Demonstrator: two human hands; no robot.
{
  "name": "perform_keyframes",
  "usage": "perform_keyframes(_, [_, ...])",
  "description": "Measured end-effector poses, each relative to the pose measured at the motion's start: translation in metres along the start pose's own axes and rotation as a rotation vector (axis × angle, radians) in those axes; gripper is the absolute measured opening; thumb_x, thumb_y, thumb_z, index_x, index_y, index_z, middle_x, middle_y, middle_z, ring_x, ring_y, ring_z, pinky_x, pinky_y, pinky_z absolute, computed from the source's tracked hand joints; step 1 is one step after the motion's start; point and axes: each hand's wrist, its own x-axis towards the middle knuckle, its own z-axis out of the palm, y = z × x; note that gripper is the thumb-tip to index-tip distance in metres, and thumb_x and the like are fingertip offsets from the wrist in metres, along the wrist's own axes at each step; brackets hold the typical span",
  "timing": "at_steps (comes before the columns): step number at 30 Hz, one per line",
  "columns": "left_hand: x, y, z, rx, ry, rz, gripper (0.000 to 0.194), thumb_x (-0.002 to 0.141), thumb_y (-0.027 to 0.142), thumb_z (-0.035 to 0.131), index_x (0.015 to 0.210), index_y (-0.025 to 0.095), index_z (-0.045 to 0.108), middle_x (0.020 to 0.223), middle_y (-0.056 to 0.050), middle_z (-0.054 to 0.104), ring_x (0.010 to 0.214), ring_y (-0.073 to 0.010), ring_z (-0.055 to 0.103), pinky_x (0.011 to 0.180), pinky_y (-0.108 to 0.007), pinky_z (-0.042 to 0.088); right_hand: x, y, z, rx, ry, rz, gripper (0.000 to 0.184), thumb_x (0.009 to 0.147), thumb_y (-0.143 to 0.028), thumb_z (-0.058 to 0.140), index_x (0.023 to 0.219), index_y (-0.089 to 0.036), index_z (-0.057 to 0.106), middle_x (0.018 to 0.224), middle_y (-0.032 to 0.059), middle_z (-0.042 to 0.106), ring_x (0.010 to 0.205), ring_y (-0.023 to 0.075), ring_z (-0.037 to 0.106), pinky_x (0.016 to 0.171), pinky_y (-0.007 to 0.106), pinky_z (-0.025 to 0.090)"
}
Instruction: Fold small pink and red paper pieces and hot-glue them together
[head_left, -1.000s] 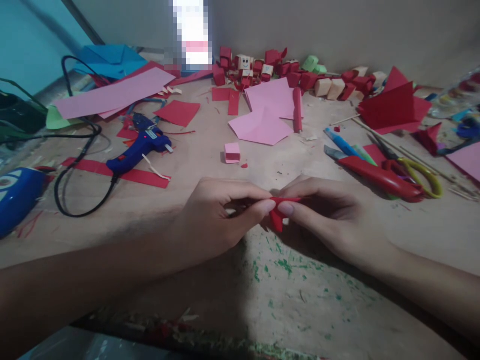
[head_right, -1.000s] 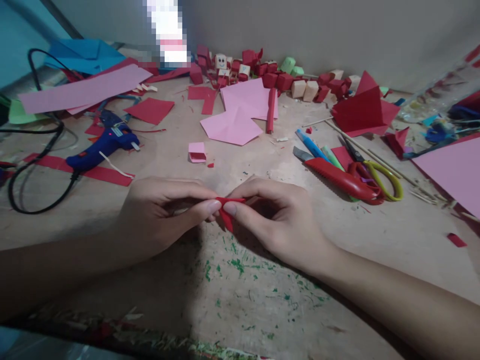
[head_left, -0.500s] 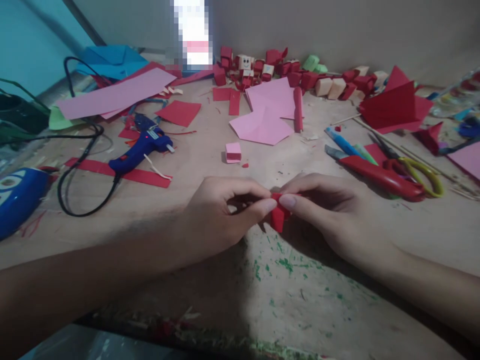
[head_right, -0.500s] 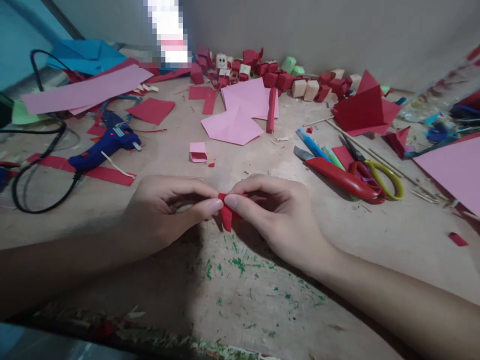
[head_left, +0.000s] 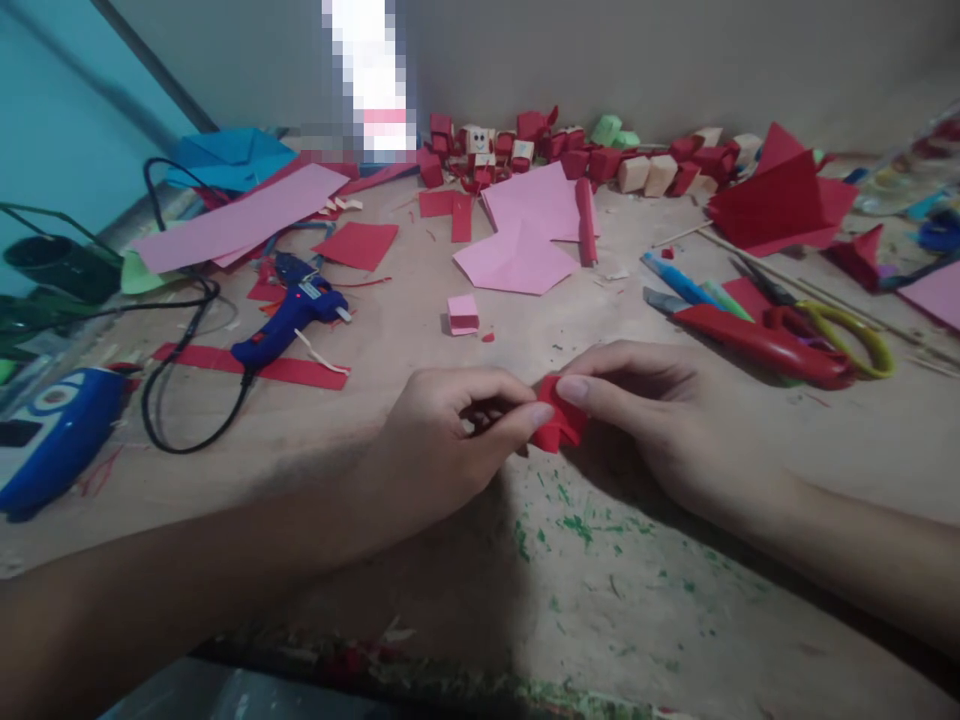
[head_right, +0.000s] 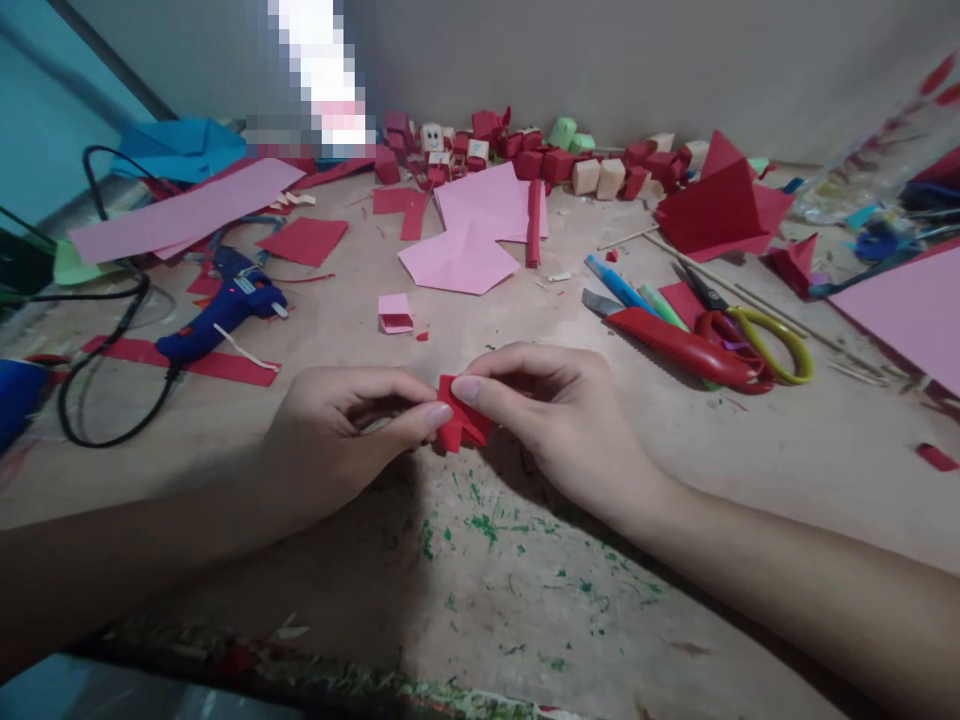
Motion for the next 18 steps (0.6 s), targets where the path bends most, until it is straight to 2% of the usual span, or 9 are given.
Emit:
perform_keyframes(2, [0.0000, 0.0004, 0.0005, 0.010, -0.016, -0.009, 0.018, 0.093, 0.028, 0.066, 0.083, 0.016, 0.075, 0.077, -0.002, 0.074, 0.070, -0.0140, 0.065, 0.066, -0.025, 0.050, 0.0007, 0.0020, -0.0007, 0.052, 0.007, 0.021, 0.015, 0.079, -0.032, 0.083, 0.078, -0.019, 0.075, 0.059, -0.0007, 0.065, 0.042, 0.0089, 0.050, 0.036, 0.021, 0.037])
perform_keyframes(7, [-0.0002, 0.0014, 0.0012, 0.101, -0.030, -0.013, 0.017, 0.092, 0.029, 0.066, 0.085, 0.017, 0.077, 0.072, 0.000, 0.072, 0.064, -0.0114, 0.059, 0.060, -0.023, 0.045, 0.0017, 0.0024, -0.0012, 0.147, 0.016, 0.044, 0.017, 0.076, -0.031, 0.085, 0.077, -0.018, 0.073, 0.062, 0.0005, 0.066, 0.045, 0.0106, 0.054, 0.038, 0.022, 0.040])
perform_keyframes(14, [0.0008, 0.0064, 0.0021, 0.084, 0.000, -0.125, 0.018, 0.089, 0.031, 0.069, 0.078, 0.018, 0.076, 0.066, 0.001, 0.071, 0.060, -0.0122, 0.060, 0.056, -0.021, 0.046, 0.0005, 0.0001, 0.0008, 0.240, -0.010, 0.152, 0.019, 0.081, -0.035, 0.079, 0.075, -0.020, 0.068, 0.044, -0.0056, 0.052, 0.032, 0.0078, 0.037, 0.029, 0.021, 0.024])
perform_keyframes(18, [0.0013, 0.0085, 0.0021, 0.115, 0.027, -0.124, 0.021, 0.089, 0.030, 0.068, 0.073, 0.018, 0.073, 0.062, 0.001, 0.067, 0.055, -0.0105, 0.055, 0.051, -0.020, 0.042, 0.0010, 0.0011, 0.0011, 0.308, 0.004, 0.130, 0.018, 0.078, -0.030, 0.081, 0.074, -0.019, 0.068, 0.049, -0.0048, 0.057, 0.036, 0.0078, 0.043, 0.032, 0.020, 0.027])
